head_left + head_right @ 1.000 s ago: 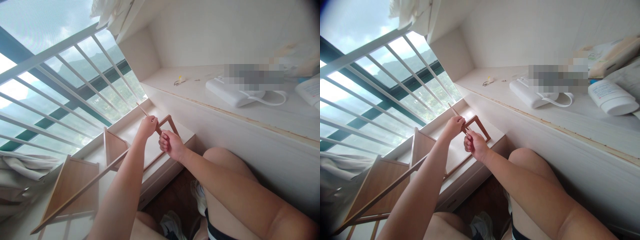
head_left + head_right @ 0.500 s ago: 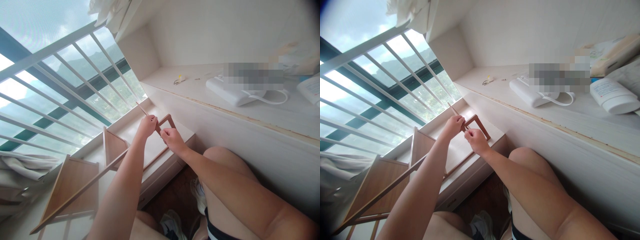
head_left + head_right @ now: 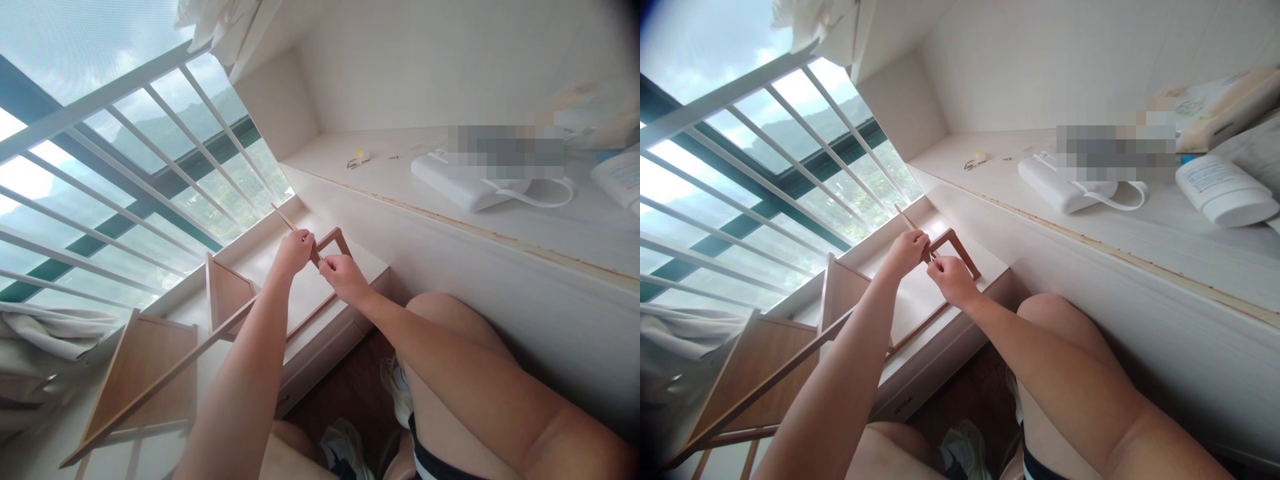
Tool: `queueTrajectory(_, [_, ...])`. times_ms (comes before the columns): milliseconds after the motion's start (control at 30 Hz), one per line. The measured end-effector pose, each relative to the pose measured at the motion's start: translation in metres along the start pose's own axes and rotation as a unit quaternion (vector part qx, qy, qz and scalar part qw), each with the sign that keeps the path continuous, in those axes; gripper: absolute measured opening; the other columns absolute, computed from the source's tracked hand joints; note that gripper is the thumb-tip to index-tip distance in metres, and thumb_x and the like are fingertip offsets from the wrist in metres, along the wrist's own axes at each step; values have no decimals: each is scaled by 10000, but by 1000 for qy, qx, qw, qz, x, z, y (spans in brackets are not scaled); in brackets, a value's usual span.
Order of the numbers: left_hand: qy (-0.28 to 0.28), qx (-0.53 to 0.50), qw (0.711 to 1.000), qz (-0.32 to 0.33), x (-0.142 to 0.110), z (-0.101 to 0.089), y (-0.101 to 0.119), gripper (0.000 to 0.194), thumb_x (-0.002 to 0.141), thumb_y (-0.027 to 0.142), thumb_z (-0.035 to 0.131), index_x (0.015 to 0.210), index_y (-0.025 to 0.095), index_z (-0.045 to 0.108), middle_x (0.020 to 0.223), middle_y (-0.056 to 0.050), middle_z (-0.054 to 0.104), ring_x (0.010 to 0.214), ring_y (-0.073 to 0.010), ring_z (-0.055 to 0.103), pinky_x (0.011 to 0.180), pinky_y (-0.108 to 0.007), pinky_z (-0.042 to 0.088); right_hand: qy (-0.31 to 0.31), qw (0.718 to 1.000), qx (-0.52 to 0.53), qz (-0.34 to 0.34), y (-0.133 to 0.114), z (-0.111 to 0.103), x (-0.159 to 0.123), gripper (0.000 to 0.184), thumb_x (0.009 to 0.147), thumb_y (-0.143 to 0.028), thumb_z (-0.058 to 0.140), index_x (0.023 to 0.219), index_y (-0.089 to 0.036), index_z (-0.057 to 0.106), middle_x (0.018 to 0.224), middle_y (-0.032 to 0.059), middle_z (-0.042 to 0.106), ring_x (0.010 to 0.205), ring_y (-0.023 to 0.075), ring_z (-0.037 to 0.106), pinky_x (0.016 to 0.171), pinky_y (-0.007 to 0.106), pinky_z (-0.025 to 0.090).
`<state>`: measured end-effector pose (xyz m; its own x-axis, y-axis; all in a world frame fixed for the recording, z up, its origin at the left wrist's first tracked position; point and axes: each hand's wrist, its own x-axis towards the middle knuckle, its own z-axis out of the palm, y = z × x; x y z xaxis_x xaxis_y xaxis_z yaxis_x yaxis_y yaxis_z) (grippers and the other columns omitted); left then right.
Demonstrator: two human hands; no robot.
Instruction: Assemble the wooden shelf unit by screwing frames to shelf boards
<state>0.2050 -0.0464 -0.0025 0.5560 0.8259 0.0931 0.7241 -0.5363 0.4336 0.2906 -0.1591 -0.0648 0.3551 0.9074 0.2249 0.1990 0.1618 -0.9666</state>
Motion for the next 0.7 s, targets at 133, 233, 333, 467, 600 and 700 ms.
queueTrajectory(133, [2,0,1000,2,-1,0,1,276,814,330,403,599,196,513,568,-9,544,550,-135,447,529,-257,319,-9,1000,-28,-1,-3,-1,0,323,791,-339,468,540,-194,327,492,-44,328,512,92,326,495,254,222])
queueTrajectory(233, [-1,2,1000,0,-1,-1,1,274,814,329,398,605,194,514,574,-13,551,557,-136,447,531,-256,316,-14,999,-47,0,-3,-1,0,315,784,-335,473,534,-191,346,489,-40,348,514,95,335,502,258,221])
queueTrajectory(333, [-2,2,1000,0,-1,-1,1,279,816,336,397,603,197,511,570,-11,547,551,-136,446,524,-256,312,-9,998,-67,-10,-2,-1,0,322,788,-338,475,525,-189,363,483,-33,352,512,100,332,505,263,218])
queueTrajectory(467, [-1,4,1000,-1,-1,-1,1,276,814,336,401,599,198,506,564,-9,541,544,-136,444,517,-259,310,-10,997,-69,-16,-1,-1,1,325,786,-326,482,515,-191,364,476,-29,345,503,102,322,497,268,208])
queueTrajectory(600, [1,10,1000,-3,-1,-1,1,281,817,337,394,602,197,509,569,-14,546,555,-139,448,527,-259,314,-6,998,-62,-12,0,-2,2,339,790,-322,480,514,-195,330,477,-29,332,500,99,312,489,270,196])
queueTrajectory(700, [3,17,1000,2,-1,-1,2,282,818,333,393,603,197,513,567,-13,543,564,-142,457,536,-260,318,-9,998,-62,-18,-1,-3,3,347,796,-320,473,515,-195,313,479,-29,325,500,96,306,486,271,193])
